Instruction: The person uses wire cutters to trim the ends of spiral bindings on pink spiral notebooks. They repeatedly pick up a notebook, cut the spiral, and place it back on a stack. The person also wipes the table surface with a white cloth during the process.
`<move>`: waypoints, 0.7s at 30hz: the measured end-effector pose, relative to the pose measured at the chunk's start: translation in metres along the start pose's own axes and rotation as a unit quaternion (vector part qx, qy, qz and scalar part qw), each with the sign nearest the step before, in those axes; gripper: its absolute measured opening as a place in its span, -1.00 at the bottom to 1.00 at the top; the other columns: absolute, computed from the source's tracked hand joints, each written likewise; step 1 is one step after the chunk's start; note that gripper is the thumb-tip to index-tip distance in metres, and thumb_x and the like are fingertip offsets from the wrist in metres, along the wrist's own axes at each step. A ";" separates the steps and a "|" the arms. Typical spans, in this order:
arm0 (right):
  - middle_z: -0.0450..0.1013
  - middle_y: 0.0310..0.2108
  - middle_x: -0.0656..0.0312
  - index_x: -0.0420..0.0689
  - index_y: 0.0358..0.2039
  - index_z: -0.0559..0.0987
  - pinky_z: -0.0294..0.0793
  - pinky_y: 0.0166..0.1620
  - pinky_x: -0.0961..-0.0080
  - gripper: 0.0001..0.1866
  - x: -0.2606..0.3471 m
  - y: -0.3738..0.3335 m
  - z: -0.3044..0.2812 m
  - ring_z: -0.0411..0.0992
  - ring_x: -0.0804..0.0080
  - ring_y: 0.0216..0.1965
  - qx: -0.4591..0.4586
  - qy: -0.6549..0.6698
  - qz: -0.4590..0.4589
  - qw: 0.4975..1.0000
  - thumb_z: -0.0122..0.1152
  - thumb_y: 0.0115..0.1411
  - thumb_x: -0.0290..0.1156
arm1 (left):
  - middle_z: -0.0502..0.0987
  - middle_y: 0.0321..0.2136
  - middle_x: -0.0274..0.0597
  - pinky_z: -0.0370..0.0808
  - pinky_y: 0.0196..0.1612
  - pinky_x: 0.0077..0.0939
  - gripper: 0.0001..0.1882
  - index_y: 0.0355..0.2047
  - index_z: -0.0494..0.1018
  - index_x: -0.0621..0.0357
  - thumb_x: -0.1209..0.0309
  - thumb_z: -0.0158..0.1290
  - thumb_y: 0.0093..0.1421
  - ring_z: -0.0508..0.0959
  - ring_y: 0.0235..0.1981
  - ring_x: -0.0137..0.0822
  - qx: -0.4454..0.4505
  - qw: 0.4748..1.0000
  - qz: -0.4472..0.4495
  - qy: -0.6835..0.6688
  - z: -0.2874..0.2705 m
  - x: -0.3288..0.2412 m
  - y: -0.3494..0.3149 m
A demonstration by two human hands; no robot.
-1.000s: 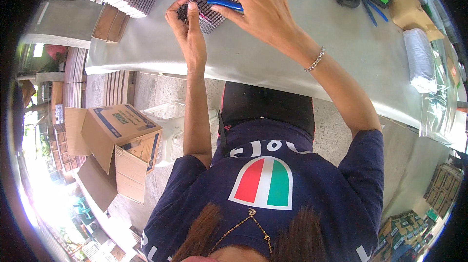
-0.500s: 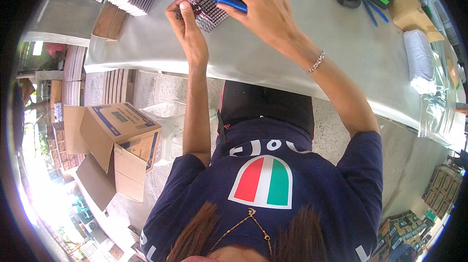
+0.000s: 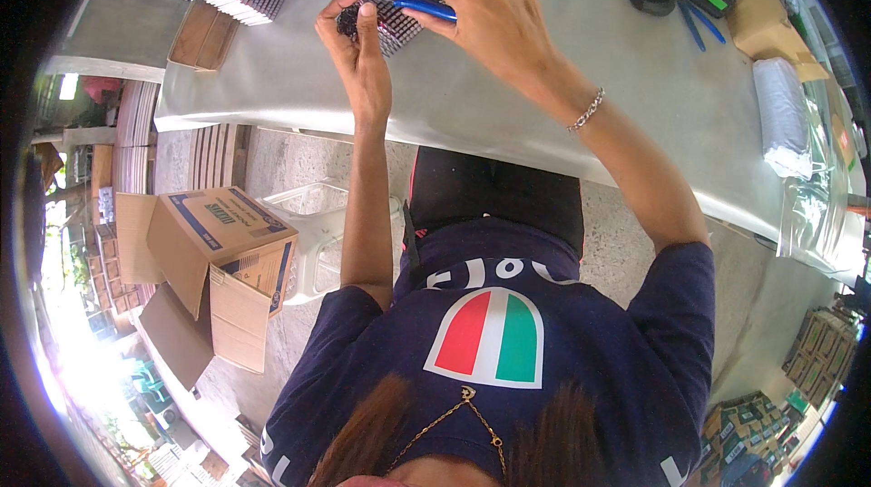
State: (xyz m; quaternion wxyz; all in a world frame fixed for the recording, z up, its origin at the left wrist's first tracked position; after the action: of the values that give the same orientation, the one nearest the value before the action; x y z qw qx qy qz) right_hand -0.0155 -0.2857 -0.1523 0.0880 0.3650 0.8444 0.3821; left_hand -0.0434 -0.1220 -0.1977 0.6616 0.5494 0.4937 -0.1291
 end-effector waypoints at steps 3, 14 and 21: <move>0.57 -0.50 0.14 -0.04 -0.22 0.57 0.53 -0.49 0.25 -0.59 -0.004 -0.006 0.013 0.57 0.14 -0.52 0.132 0.054 0.096 0.985 0.28 0.21 0.06 | 0.27 -0.15 -0.32 0.26 -0.05 -0.53 -0.69 0.05 0.33 0.16 0.22 -0.04 0.45 0.25 -0.19 -0.51 -0.003 1.000 -0.012 -0.022 -0.001 0.005 0.000; 0.53 -0.09 0.07 0.04 -0.02 0.58 0.38 -0.05 0.14 -0.49 0.000 -0.017 -0.003 0.52 0.11 -0.11 0.016 -0.012 0.050 0.999 0.32 0.16 0.11 | 0.27 -0.13 -0.32 0.26 -0.03 -0.51 -0.61 0.08 0.25 0.18 0.12 -0.13 0.48 0.26 -0.19 -0.50 -0.081 0.990 -0.022 -0.111 -0.004 0.002 -0.002; 0.54 -0.23 0.15 0.01 -0.04 0.57 0.39 -0.08 0.16 -0.53 0.006 -0.012 -0.004 0.52 0.14 -0.23 -0.027 -0.023 0.005 0.999 0.34 0.17 0.04 | 0.24 -0.06 -0.27 0.28 -0.01 -0.48 -0.58 0.12 0.25 0.19 0.17 -0.01 0.43 0.28 -0.11 -0.47 -0.019 0.994 -0.059 -0.085 0.004 0.005 -0.009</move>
State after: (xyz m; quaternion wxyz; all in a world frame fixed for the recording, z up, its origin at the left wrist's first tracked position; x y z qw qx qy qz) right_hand -0.0280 -0.2891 -0.1572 0.1156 0.3754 0.8296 0.3969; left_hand -0.0456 -0.1270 -0.2078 0.7025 0.4935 0.4701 -0.2047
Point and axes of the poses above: each hand's wrist, its own y-axis towards the middle knuckle, its own z-axis out of the palm, x = y × z, the point moved 9 cm from there along y, towards the middle knuckle
